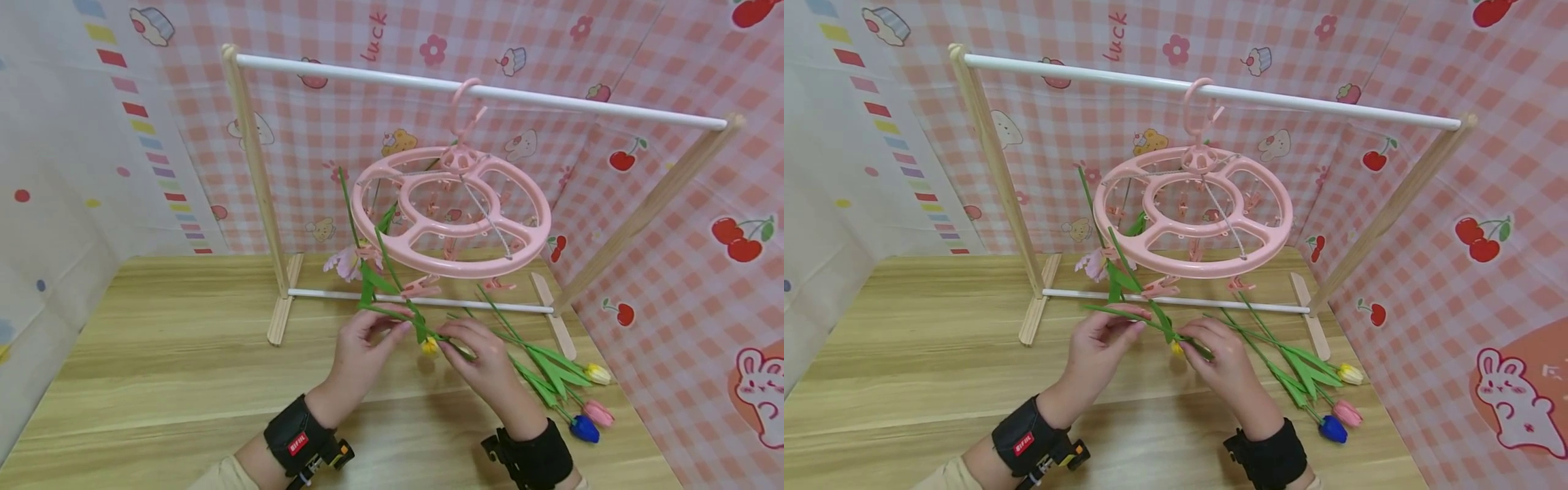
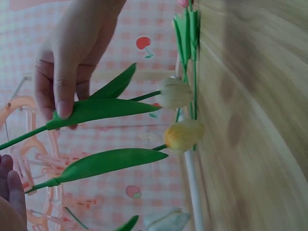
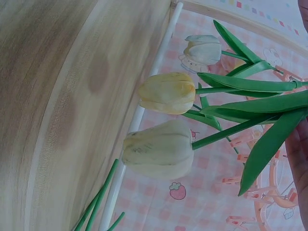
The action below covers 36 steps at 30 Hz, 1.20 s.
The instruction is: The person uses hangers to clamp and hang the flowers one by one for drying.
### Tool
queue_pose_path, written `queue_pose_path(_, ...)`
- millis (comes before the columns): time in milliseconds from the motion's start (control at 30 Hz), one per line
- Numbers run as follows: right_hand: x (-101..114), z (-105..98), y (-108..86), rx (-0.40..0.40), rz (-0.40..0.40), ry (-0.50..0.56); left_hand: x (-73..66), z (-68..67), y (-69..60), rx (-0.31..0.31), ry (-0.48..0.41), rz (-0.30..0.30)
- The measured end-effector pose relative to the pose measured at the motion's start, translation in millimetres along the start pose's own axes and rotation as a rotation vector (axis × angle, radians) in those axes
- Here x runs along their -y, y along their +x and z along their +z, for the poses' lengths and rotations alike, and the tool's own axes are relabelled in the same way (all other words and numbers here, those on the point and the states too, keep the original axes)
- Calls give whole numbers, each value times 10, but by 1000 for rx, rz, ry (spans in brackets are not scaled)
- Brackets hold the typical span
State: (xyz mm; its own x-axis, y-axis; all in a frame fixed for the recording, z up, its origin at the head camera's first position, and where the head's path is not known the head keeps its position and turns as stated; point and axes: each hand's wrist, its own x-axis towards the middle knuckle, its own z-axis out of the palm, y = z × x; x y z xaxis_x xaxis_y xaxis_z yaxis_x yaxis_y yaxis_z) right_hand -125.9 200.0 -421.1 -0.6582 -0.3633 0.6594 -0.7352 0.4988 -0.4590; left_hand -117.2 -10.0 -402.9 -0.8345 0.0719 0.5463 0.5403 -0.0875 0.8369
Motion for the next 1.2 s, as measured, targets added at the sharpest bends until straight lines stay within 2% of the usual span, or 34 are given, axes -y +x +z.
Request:
queue_pose_path(267, -11, 2, 2, 0, 2, 6, -25, 5, 30, -4, -12, 70)
queue_pose_path(400, -21, 4, -1, -7, 7, 13, -15, 13, 39, -24, 8, 75)
queue_pose_path(467, -23, 0, 1, -40, -7, 26, -13, 15, 43, -35, 22, 68)
queue_pose_path(567, 53, -46, 55, -138, -26, 80, -14, 11, 42, -47, 25, 54)
queue_pose_path(700, 81, -112, 121, -350, -25, 244, -10, 2, 36, -53, 18, 49)
queue_pose_path(833, -41, -177, 144, -562, 78, 433, 1, -2, 31, -51, 11, 57)
queue_pose_path(900, -58, -246, 194, -602, 161, 487, 1, -2, 32, -50, 4, 60)
queue_pose_path(967, -75, -319, 250, -585, 238, 535, 1, -3, 32, -50, -4, 64)
queue_pose_path(1100, -83, -432, 313, -441, 379, 622, 9, -8, 31, -47, -23, 65)
queue_pose_path(1200, -74, -467, 319, -341, 449, 660, 8, -6, 27, -43, -21, 63)
